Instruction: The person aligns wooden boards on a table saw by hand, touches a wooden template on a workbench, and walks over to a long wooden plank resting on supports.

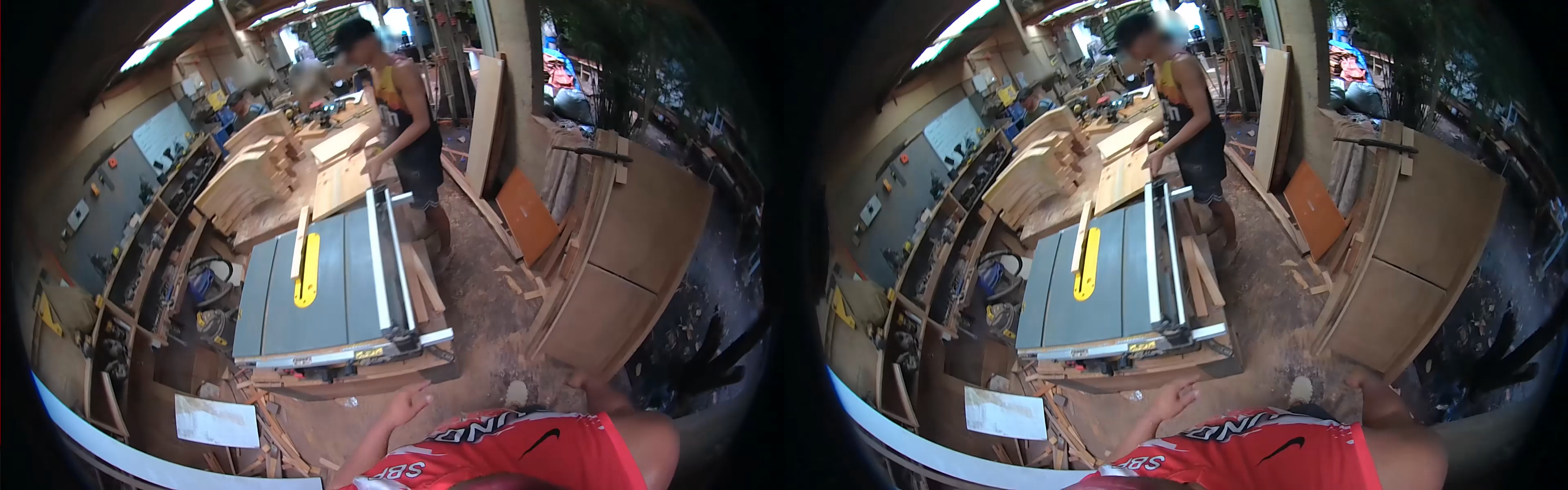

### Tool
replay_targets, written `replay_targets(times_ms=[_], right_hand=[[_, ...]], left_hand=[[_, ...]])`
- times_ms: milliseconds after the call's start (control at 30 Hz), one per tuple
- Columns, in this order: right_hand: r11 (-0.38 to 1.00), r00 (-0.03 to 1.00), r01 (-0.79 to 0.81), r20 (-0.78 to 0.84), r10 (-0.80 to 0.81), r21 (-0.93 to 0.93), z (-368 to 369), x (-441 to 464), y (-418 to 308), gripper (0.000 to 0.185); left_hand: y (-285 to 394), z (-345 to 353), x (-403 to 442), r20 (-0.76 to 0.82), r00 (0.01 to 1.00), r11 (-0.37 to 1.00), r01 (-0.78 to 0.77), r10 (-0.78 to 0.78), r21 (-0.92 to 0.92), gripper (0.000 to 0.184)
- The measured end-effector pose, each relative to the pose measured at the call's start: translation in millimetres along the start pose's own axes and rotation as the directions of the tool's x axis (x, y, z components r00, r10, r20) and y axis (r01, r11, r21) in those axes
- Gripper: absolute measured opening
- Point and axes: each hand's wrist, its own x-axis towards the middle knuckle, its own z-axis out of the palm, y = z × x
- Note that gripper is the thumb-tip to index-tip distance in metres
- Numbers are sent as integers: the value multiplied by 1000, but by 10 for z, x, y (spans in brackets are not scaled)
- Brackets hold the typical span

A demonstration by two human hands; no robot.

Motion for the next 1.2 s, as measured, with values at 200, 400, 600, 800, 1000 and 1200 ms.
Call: replay_targets(times_ms=[200,400,600,800,1000,1200], right_hand=[[894,876,446,-233,-423,52,-1034,241,-378,59],[834,865,473,-328,-379,285,-1781,123,-133,57],[759,873,483,-306,-380,436,-1892,660,280,52],[731,836,548,-280,-472,406,-2248,922,-162,49],[631,816,573,-292,-498,523,-2758,1023,-747,45],[658,794,596,-216,-568,460,-3248,1541,-1577,45]], left_hand=[[1035,-487,1608,-416,783,818,-195,462,541,38],[437,-778,2321,-504,863,570,395,39,720,62],[491,-748,2412,-533,845,460,489,-40,741,67],[463,-1016,2774,-562,823,521,517,-84,679,65],[280,-1466,3365,-536,841,563,479,-75,673,61],[171,-2114,4086,-475,880,696,345,-7,629,57]])
